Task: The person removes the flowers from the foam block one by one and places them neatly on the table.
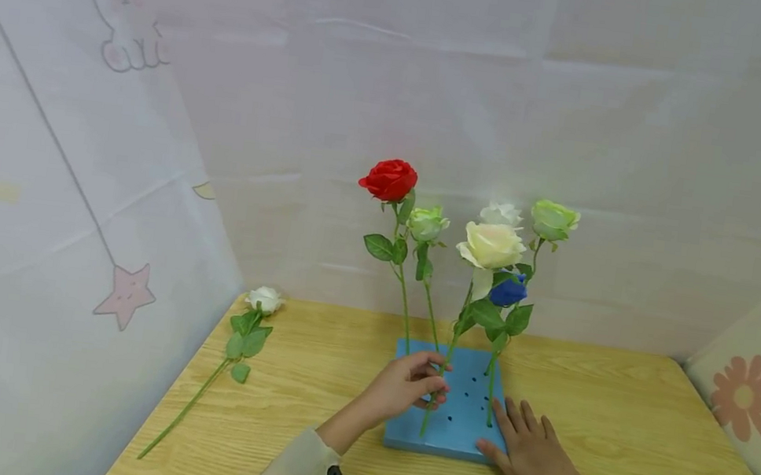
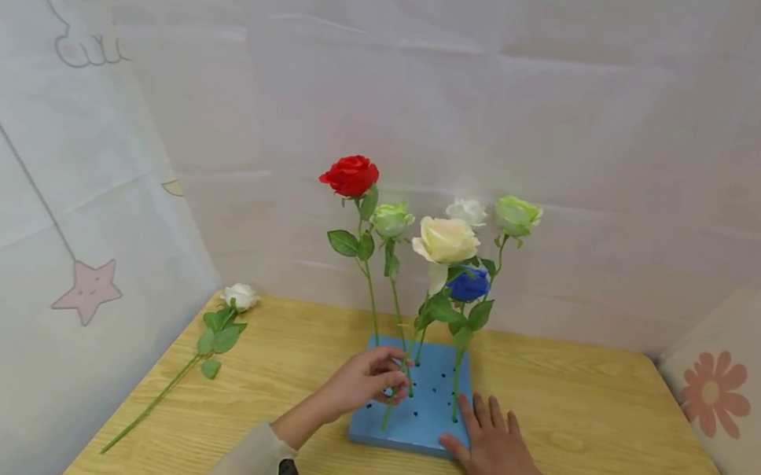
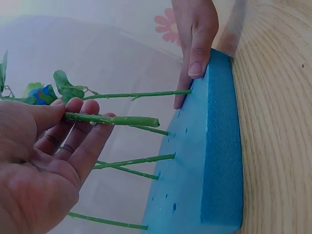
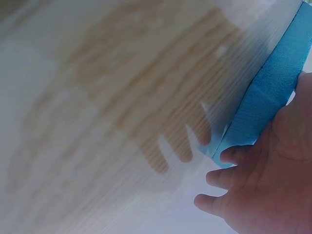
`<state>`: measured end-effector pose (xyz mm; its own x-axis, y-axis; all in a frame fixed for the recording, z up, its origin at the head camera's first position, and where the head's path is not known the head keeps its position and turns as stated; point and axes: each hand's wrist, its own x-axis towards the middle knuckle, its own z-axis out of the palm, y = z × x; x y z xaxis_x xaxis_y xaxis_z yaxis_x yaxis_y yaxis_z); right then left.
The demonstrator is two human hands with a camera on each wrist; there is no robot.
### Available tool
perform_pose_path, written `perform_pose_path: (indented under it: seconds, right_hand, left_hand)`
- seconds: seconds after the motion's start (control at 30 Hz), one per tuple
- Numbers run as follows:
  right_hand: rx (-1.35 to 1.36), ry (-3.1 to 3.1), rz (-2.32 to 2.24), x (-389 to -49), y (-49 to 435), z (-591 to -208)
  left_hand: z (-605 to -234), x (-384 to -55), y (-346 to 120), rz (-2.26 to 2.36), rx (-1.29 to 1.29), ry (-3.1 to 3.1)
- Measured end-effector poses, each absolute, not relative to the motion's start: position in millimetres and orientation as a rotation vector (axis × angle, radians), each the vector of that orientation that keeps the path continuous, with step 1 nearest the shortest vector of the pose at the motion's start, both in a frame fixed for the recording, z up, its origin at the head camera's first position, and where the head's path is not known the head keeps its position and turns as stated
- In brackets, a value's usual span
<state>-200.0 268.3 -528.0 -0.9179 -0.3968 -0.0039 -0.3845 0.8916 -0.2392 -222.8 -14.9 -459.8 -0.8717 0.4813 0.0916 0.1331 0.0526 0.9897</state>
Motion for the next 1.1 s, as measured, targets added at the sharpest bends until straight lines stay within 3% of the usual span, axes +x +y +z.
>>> perform_pose_path:
  seconds: [0.57, 1.1]
  right_hand:
    - [-0.624, 2.988, -0.407, -200.1, 267.3, -526.3]
    - [-0.613, 2.980, -0.404, -200.7, 268.8, -528.4]
  left_hand:
    - [-455.4, -200.2, -48.4, 1.884, 0.561, 2.071]
    - [-452.5, -171.5, -111.1, 1.838, 0.494, 2.131]
